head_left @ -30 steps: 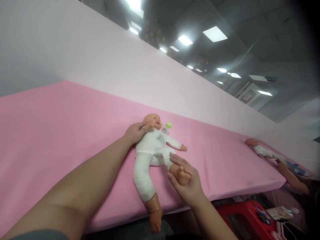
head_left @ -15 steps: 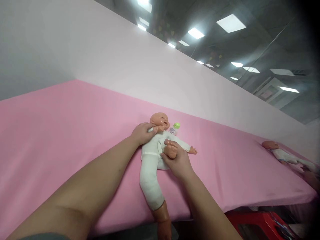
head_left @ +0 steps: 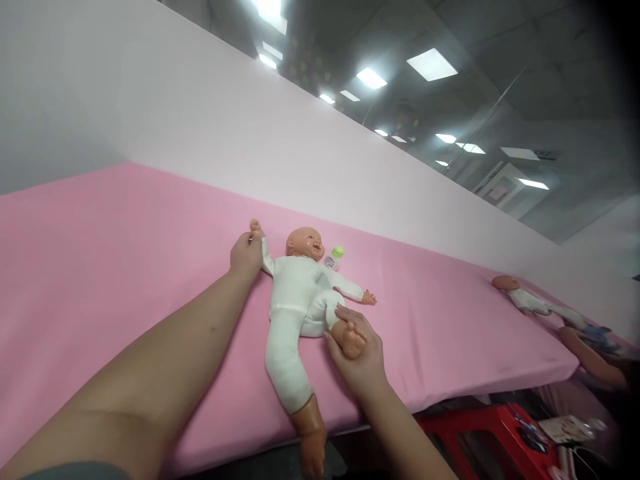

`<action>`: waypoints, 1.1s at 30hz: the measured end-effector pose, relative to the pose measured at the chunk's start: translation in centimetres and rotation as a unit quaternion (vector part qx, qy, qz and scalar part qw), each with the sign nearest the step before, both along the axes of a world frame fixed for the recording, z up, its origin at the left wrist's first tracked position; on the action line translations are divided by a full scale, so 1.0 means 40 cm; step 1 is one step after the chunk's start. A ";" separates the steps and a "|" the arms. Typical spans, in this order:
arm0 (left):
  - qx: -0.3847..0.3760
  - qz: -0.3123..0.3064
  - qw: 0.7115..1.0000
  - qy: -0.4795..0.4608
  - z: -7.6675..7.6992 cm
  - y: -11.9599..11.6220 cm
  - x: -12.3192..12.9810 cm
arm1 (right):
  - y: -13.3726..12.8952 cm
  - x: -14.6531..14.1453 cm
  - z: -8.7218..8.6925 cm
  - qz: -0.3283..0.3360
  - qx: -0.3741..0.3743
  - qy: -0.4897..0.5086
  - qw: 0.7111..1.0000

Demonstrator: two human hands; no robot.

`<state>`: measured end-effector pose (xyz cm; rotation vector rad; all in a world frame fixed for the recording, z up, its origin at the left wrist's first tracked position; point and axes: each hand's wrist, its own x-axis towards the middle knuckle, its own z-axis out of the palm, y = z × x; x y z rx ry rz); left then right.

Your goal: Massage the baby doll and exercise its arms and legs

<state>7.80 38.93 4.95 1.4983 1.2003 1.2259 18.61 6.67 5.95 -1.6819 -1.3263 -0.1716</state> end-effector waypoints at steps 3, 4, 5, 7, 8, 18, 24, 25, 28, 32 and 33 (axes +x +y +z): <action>-0.035 0.035 0.998 -0.038 0.003 0.010 -0.006 | -0.072 -0.008 -0.012 0.006 -0.004 -0.015 1.000; -0.037 0.038 0.998 -0.047 0.005 0.009 -0.008 | -0.097 -0.011 -0.015 0.015 -0.011 -0.024 1.000; -0.037 0.040 0.997 -0.051 0.007 0.006 -0.010 | -0.121 -0.016 -0.016 0.026 -0.022 -0.034 0.999; -0.035 0.045 0.997 -0.053 0.010 -0.001 -0.014 | -0.166 -0.028 -0.016 0.044 -0.046 -0.051 0.997; -0.036 0.047 0.997 -0.054 0.011 -0.004 -0.016 | -0.185 -0.036 -0.013 0.044 -0.057 -0.054 0.996; -0.063 -0.003 0.993 -0.099 0.008 0.005 -0.013 | -0.212 -0.073 0.032 0.048 -0.186 0.023 0.981; -0.073 -0.140 0.965 -0.212 0.023 -0.027 -0.004 | -0.189 -0.009 0.023 0.053 -0.053 0.012 0.997; -0.075 -0.173 0.958 -0.216 0.028 -0.040 -0.004 | -0.175 -0.004 0.031 0.050 -0.034 0.007 0.998; -0.061 -0.270 0.949 -0.150 0.045 -0.078 -0.003 | -0.117 0.006 0.065 0.045 -0.014 -0.001 0.999; 0.043 -0.319 0.946 0.031 0.062 -0.110 0.001 | -0.027 0.021 0.100 0.034 -0.043 0.004 0.998; 0.070 -0.323 0.942 0.064 0.065 -0.113 0.002 | -0.006 0.024 0.103 0.037 -0.051 0.004 0.998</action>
